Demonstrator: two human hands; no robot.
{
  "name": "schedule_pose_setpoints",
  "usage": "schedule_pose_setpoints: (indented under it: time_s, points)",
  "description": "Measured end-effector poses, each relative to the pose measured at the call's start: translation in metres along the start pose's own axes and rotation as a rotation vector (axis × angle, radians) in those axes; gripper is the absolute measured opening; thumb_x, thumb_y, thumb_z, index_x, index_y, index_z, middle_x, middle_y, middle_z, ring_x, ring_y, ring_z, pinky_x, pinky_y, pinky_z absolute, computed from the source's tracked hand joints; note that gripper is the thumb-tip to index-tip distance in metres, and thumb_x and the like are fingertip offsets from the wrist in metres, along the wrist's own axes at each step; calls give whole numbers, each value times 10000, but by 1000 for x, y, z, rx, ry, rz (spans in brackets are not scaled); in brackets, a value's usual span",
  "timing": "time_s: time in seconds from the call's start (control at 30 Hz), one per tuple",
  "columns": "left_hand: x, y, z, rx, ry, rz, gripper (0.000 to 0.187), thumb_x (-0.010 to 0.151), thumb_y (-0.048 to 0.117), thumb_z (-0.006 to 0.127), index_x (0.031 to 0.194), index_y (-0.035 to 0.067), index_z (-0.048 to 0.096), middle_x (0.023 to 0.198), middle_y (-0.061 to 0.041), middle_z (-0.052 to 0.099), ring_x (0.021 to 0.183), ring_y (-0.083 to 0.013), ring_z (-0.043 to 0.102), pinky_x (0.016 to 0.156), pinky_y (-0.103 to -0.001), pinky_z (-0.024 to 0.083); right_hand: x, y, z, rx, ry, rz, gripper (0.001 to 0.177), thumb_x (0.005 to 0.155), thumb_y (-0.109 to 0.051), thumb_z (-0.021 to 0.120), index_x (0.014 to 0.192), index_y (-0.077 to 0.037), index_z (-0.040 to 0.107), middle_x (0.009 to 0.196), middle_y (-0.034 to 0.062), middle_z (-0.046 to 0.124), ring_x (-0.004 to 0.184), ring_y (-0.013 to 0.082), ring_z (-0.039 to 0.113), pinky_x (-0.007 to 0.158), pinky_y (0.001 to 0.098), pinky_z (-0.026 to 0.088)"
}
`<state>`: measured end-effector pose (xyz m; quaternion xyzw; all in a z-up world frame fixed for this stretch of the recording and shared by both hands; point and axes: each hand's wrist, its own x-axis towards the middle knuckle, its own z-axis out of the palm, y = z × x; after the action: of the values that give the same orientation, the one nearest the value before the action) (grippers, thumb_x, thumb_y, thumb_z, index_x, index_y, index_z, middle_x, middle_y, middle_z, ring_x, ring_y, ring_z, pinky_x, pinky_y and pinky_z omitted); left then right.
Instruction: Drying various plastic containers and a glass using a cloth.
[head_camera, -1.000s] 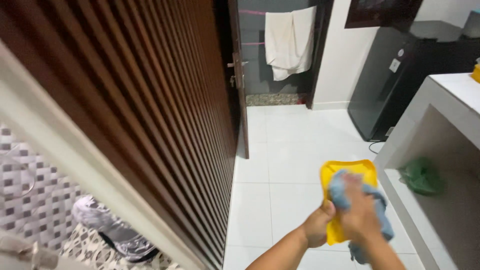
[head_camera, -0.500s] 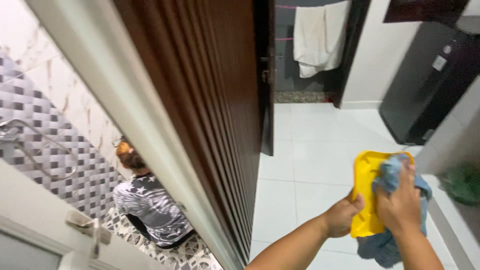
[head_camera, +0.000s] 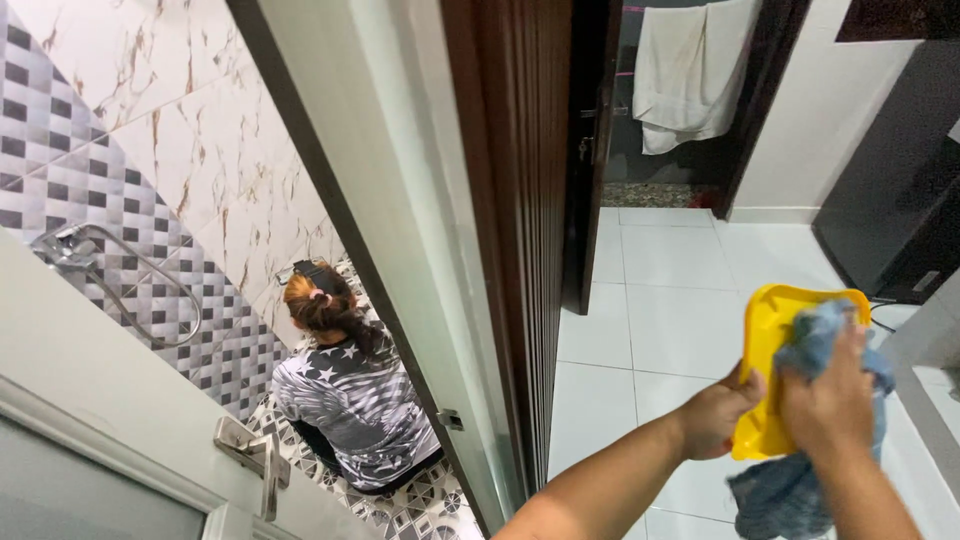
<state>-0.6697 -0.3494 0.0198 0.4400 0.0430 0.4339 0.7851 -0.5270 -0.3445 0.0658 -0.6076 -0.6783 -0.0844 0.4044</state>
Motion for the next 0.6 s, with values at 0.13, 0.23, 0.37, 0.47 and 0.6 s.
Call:
schedule_pose_setpoints:
  time_s: [0.13, 0.23, 0.37, 0.47, 0.6]
  points:
    - [-6, 22, -15, -342, -188, 21, 664, 1186, 547, 357, 1648, 94, 208, 1561, -195, 420, 1475, -314, 459, 1186, -478, 418, -12, -37, 0, 76, -155, 176, 937, 894, -374, 615, 1692, -95, 211, 1605, 306, 345, 1290, 526, 473, 1094, 565, 389]
    - [-4, 24, 6, -122, -58, -71, 685, 1130, 518, 411, 1710, 229, 191, 1616, -84, 407, 1467, -242, 435, 1171, -445, 411, -2, -25, -9, -260, -145, -185, 742, 944, -312, 625, 1603, -141, 330, 1639, 149, 406, 1520, 419, 444, 1146, 569, 315]
    - [9, 2, 13, -62, -126, -32, 729, 1111, 531, 431, 1711, 206, 174, 1606, -81, 394, 1449, -253, 429, 1178, -463, 389, -1, 7, -22, 25, 0, 155, 857, 856, -297, 613, 1633, -96, 312, 1665, 253, 317, 1357, 521, 414, 1136, 582, 348]
    - [18, -11, 12, -112, -201, -58, 740, 1121, 558, 432, 1704, 180, 177, 1625, -89, 412, 1468, -248, 445, 1193, -453, 395, -16, 19, -29, 86, 29, 12, 813, 881, -314, 600, 1618, -97, 333, 1631, 249, 334, 1436, 486, 345, 1135, 618, 309]
    - [24, -37, 40, -29, -202, -84, 774, 1094, 541, 470, 1712, 196, 159, 1614, -62, 395, 1464, -247, 433, 1193, -447, 393, -9, 32, -64, 92, 30, -123, 737, 817, -312, 599, 1519, -174, 419, 1623, 69, 434, 1556, 336, 335, 1129, 615, 314]
